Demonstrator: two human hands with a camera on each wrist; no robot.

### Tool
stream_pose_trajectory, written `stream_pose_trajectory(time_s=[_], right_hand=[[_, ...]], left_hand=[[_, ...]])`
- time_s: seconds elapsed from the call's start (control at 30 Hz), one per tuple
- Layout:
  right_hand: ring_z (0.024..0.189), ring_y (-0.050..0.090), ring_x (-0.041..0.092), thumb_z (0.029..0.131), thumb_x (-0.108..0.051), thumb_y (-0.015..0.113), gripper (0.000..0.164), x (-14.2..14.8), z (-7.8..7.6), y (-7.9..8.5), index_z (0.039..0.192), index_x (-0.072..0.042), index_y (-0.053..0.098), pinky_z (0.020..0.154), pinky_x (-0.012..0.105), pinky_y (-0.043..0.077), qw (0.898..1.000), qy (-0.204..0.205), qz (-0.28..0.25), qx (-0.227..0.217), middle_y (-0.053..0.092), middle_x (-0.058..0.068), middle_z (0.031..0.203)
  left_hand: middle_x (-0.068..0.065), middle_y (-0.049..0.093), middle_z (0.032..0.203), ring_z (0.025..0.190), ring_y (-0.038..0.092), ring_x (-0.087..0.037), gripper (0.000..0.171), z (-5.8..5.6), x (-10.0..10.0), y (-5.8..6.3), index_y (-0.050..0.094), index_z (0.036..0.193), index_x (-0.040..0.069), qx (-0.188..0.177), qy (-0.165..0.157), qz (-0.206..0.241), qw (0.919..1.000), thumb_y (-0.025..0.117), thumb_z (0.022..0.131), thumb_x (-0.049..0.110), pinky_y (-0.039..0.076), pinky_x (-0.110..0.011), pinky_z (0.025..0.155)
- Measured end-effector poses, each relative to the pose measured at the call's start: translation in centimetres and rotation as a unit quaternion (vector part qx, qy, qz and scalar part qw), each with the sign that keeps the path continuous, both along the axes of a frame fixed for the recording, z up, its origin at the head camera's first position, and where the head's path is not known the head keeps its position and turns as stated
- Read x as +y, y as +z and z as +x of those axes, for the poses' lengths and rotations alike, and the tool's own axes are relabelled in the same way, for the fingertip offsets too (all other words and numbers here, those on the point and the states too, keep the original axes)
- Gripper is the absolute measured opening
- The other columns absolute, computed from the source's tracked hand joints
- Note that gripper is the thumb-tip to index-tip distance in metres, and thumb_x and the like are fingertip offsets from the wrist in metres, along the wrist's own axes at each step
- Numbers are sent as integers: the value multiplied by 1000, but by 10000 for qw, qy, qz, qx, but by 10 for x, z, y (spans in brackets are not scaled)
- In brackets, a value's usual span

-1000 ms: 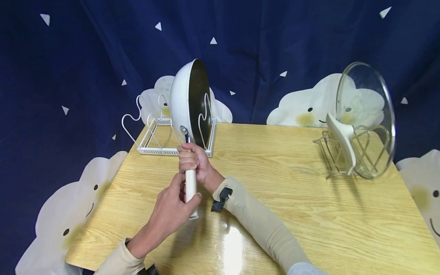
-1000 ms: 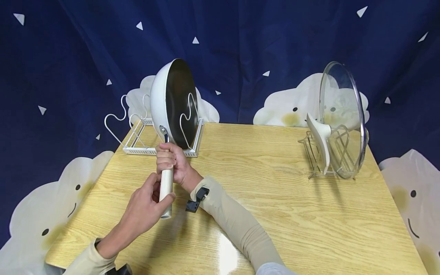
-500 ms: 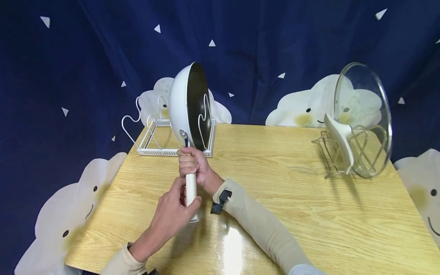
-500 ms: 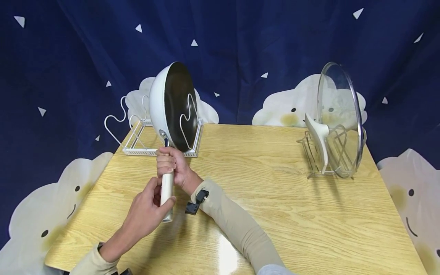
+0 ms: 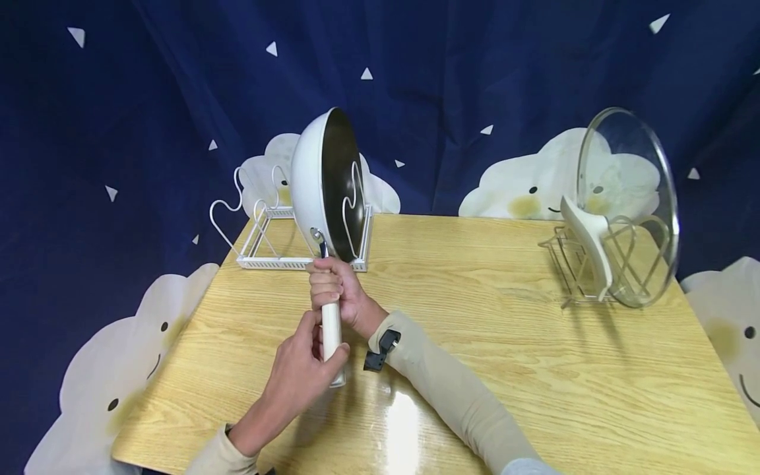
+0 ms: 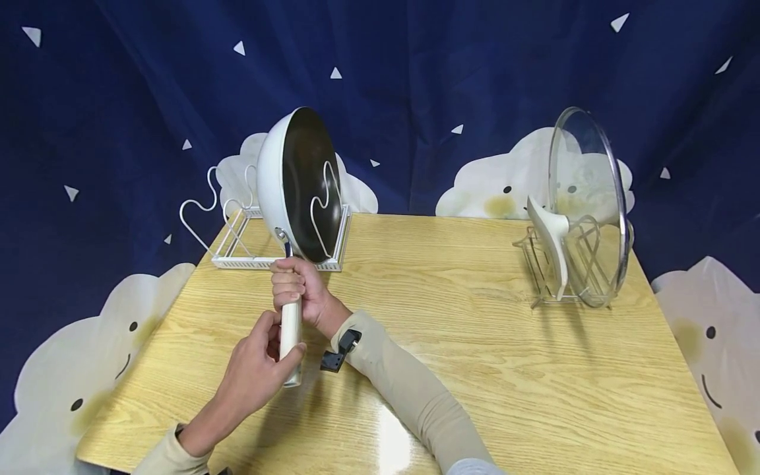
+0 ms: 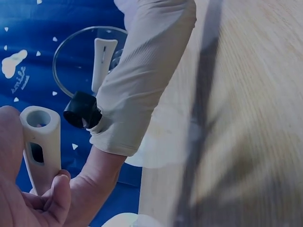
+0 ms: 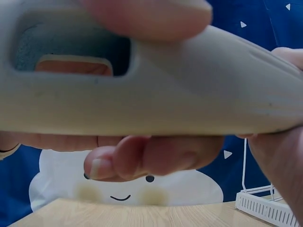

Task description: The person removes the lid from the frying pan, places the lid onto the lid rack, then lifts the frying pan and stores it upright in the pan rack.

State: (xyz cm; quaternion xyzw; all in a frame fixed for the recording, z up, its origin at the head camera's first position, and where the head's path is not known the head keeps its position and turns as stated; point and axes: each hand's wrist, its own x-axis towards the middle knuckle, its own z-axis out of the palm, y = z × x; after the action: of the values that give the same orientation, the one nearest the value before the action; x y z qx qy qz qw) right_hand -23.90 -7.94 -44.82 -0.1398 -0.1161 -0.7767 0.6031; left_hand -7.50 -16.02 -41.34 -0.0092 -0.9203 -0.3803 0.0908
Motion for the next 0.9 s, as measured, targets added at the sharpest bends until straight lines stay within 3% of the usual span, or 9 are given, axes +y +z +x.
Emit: stream_pose_trajectory(time_s=[0.47, 0.9], right_hand=[[39, 32, 4, 93, -11, 58, 37, 3, -4, -8, 63, -17, 37, 44, 22, 43, 9991, 3, 273, 325, 22, -13, 50], [40, 45, 5, 91, -13, 62, 34, 5, -3, -15, 65, -16, 42, 45, 19, 41, 9937, -367, 777, 722, 28, -12, 50]], left_hand=[[4, 57, 77, 64, 53, -9, 41, -1, 1, -17, 55, 116, 12, 17, 21, 39, 10000, 76, 82, 22, 44, -24, 54], [5, 58, 78, 64, 53, -8, 44, -1, -1, -28, 53, 116, 11, 43, -86, -33, 9999, 78, 83, 24, 46, -24, 54]])
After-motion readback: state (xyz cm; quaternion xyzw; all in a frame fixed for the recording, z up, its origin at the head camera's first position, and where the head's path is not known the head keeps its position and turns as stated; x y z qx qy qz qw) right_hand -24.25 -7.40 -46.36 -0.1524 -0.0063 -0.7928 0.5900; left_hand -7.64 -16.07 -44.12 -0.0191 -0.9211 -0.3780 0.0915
